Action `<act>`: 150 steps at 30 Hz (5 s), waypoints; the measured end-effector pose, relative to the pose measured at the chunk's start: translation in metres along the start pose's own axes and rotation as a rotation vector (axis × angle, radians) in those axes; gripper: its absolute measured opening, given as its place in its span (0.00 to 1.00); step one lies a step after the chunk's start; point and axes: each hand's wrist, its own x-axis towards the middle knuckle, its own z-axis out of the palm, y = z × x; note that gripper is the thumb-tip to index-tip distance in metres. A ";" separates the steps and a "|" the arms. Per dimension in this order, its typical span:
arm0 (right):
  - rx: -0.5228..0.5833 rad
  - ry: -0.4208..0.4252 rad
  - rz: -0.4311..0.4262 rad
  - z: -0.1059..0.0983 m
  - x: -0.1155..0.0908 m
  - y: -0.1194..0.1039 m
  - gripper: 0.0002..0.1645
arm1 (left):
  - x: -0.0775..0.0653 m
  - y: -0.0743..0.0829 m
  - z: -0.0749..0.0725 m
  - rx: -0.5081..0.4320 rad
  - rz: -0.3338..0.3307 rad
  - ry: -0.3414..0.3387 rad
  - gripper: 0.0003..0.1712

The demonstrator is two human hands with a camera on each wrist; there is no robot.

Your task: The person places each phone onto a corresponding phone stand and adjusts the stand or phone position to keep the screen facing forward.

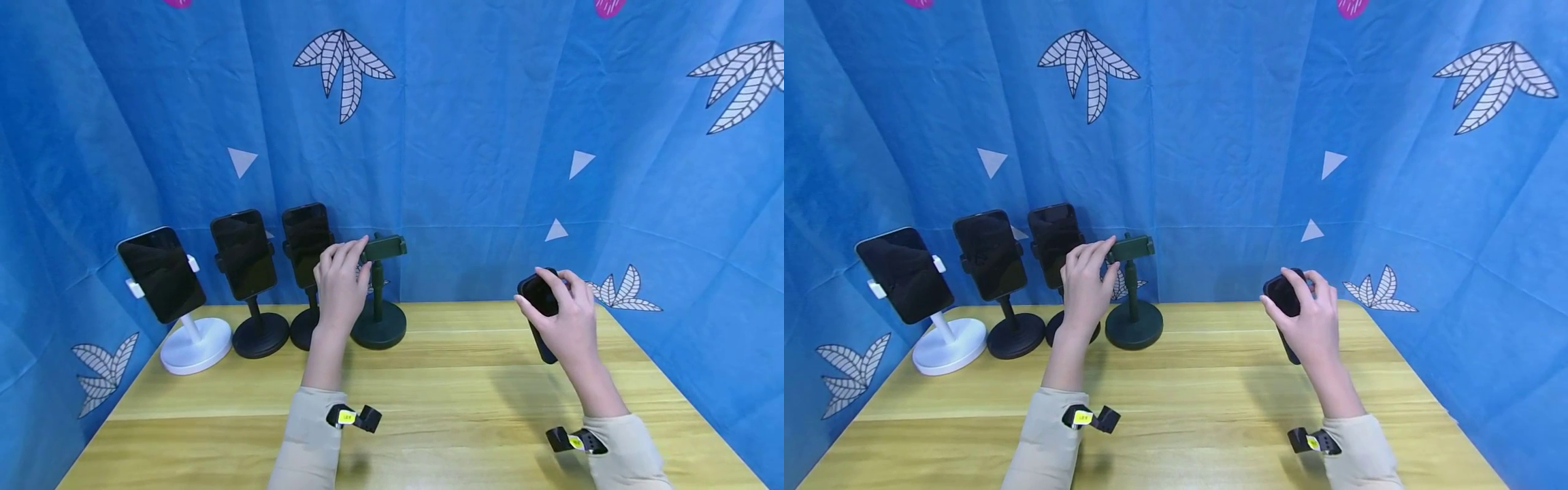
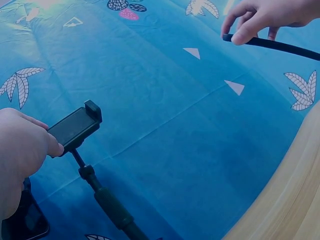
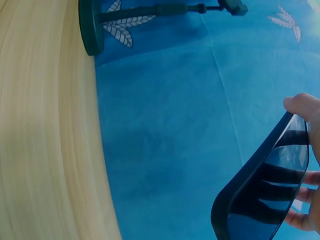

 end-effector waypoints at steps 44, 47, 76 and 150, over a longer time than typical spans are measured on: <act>0.119 0.008 -0.188 0.011 -0.005 -0.063 0.34 | -0.001 0.000 0.002 -0.024 0.000 0.011 0.26; 0.121 0.000 -0.191 0.014 -0.004 -0.067 0.34 | -0.002 -0.001 0.002 -0.027 0.002 0.017 0.26; 0.278 0.017 -0.175 0.047 0.014 -0.109 0.36 | 0.000 -0.001 0.002 -0.039 0.001 0.005 0.24; 0.584 -0.074 -0.031 0.115 0.065 -0.176 0.44 | 0.001 -0.001 0.002 -0.059 -0.022 -0.006 0.24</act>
